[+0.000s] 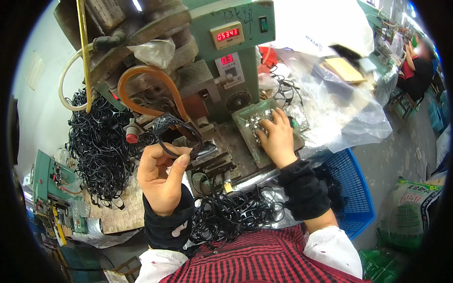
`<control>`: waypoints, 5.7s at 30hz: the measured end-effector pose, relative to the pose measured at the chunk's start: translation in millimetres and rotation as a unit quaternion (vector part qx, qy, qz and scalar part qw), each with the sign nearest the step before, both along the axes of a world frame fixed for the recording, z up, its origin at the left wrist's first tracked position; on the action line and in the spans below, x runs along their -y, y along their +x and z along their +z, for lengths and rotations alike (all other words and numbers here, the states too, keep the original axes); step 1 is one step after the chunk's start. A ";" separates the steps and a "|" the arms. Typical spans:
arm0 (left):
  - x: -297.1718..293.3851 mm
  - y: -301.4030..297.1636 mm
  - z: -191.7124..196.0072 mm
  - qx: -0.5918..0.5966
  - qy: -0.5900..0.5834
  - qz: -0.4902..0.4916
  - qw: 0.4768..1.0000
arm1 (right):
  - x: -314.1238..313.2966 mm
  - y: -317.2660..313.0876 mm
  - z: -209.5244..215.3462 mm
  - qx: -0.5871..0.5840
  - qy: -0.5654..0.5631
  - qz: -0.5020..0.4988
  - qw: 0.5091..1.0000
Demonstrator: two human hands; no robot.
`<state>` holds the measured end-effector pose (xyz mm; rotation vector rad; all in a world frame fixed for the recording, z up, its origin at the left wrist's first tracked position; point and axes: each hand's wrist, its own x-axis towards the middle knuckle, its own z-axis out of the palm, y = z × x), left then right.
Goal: The person inserts small metal components into black plastic housings using a press machine. The person repeatedly picks components from a tray, places them into the machine, and removes the assembled units.
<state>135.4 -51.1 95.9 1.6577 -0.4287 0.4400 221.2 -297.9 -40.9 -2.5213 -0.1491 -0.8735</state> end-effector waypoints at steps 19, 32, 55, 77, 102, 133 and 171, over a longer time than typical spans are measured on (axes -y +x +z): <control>-74.9 -14.4 -48.6 0.089 -0.072 0.334 0.935 | 11.8 -13.2 3.3 0.012 0.258 0.019 0.966; -192.8 133.0 -97.5 -0.017 0.348 0.494 0.797 | 10.7 -34.3 12.7 -0.051 0.389 0.043 0.919; -201.4 73.1 -164.8 -0.106 0.027 0.095 0.989 | -113.1 -46.2 85.3 -0.138 0.708 0.283 0.632; 26.1 2.2 -3.3 -0.013 -0.085 0.047 0.995 | 17.1 2.8 18.6 0.027 0.098 0.007 0.995; -45.8 -142.6 -202.1 -0.357 0.363 -0.161 0.845 | 26.0 -24.8 1.1 -0.033 0.296 0.154 0.942; -184.4 87.4 -172.7 -0.319 0.184 0.204 0.907 | -89.5 -38.0 87.5 -0.156 0.582 0.304 0.738; 30.0 5.0 -9.6 0.099 0.025 0.129 0.986 | 10.4 7.0 22.7 -0.060 0.162 -0.027 0.985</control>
